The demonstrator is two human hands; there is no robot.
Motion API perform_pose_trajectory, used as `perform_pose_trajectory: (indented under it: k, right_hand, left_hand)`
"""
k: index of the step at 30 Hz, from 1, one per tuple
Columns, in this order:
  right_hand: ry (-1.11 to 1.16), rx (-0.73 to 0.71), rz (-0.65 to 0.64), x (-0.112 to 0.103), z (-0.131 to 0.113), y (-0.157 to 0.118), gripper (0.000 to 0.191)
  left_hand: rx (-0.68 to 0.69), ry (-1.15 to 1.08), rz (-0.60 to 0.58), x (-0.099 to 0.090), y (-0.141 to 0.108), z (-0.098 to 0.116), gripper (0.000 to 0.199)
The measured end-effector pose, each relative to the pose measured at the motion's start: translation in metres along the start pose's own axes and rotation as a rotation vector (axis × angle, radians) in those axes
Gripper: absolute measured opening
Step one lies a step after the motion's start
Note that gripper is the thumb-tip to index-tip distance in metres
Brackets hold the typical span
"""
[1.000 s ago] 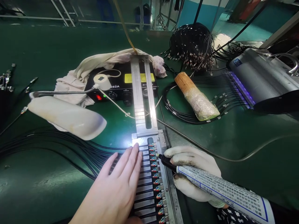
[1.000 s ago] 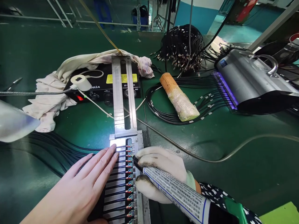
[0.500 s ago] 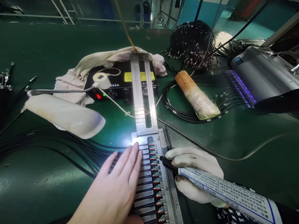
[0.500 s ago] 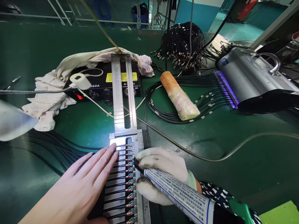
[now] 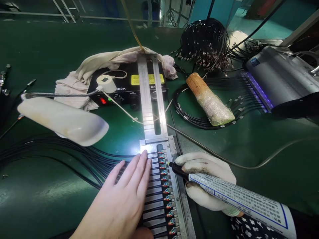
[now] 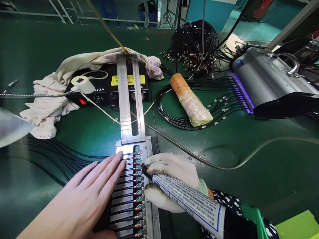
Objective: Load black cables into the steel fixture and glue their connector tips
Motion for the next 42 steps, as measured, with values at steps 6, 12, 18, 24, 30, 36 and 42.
perform_pose_trajectory:
  k: [6,12,18,24,30,36,42]
  right_hand:
    - [0.023,0.004,-0.012,0.0,0.003,-0.001,0.022]
    - [0.014,-0.009,-0.003,0.0,0.003,-0.001,0.023]
    - [-0.011,-0.011,-0.012,-0.001,-0.002,0.001,0.02]
    - [-0.017,-0.017,-0.008,-0.001,-0.002,0.001,0.019]
    - [0.006,-0.02,-0.001,-0.002,-0.005,0.002,0.019]
    - [0.076,0.041,0.1,-0.008,-0.015,-0.005,0.024]
    - [0.006,-0.001,-0.009,-0.002,-0.009,-0.004,0.023]
  left_hand:
    - [-0.024,-0.007,-0.05,-0.006,0.0,0.002,0.113]
    - [-0.055,0.009,-0.129,-0.013,0.001,0.007,0.114]
    - [-0.017,-0.036,-0.051,0.004,-0.005,0.001,0.117]
    - [-0.031,-0.03,-0.069,0.003,-0.003,0.001,0.117]
    - [-0.059,-0.029,-0.156,-0.015,0.004,0.005,0.112]
    - [-0.078,-0.038,-0.172,-0.015,0.004,0.005,0.11]
    - [-0.075,-0.017,-0.159,-0.014,0.003,0.006,0.112]
Point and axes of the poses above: each hand's wrist, its own y-axis towards the middle knuckle, its own x-axis out of the palm, z = x × y, the point moved 2 cm from there along y, towards the middle knuckle, and after that the axes turned 10 degrees about y, right-handed, at the moved point
